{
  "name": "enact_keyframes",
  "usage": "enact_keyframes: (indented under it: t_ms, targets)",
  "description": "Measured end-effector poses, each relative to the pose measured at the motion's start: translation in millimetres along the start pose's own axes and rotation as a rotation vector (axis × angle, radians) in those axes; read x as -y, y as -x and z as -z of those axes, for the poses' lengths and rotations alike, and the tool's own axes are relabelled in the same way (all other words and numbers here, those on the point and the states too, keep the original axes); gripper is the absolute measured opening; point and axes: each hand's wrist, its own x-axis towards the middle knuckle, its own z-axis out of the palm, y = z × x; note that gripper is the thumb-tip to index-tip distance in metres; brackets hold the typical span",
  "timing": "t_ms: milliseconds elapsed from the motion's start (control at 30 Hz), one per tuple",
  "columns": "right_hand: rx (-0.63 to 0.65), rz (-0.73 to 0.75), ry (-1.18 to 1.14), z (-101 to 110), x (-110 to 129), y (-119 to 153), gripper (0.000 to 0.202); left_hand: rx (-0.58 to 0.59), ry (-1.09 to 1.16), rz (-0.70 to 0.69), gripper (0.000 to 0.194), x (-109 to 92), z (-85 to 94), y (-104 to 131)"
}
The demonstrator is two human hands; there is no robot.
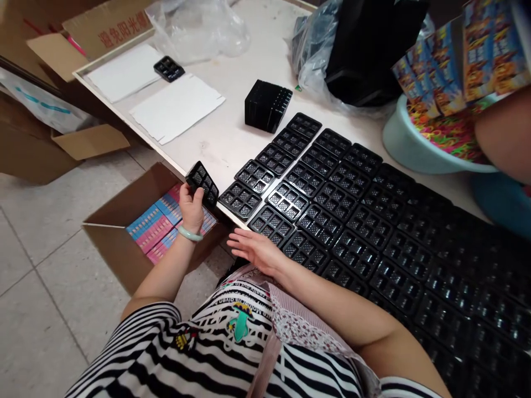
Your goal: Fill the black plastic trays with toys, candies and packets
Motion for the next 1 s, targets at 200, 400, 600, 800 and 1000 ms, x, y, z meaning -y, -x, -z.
enact_keyframes:
  t_ms: [200, 400, 600, 800, 1000]
  targets:
    - [-0.033, 0.673, 0.996, 19.2, 51.3, -19.8, 0.021, 0.066, 0.076, 0.055, 0.066, -0.7, -16.3, -2.9]
    - [-0.033, 0.722, 1.583, 34.2, 74.8, -31.0, 0.027, 0.148, 0.095, 0.065, 0.068, -0.2, -26.9, -12.1]
    - [-0.156, 0.694, 1.713, 46.3, 101.1, -35.0, 0.038, 0.192, 0.09, -0.017, 0.068, 1.1, -37.9, -47.8]
    - [-0.479, 0.61, 1.803, 73.2, 165.2, -71.4, 0.043, 0.468, 0.147, 0.034, 0.066, -5.7, -70.5, -78.1]
    - [-0.46, 0.506, 1.869, 83.0, 169.6, -75.1, 0.045, 0.513, 0.187, 0.075, 0.063, -11.6, -86.9, -65.7]
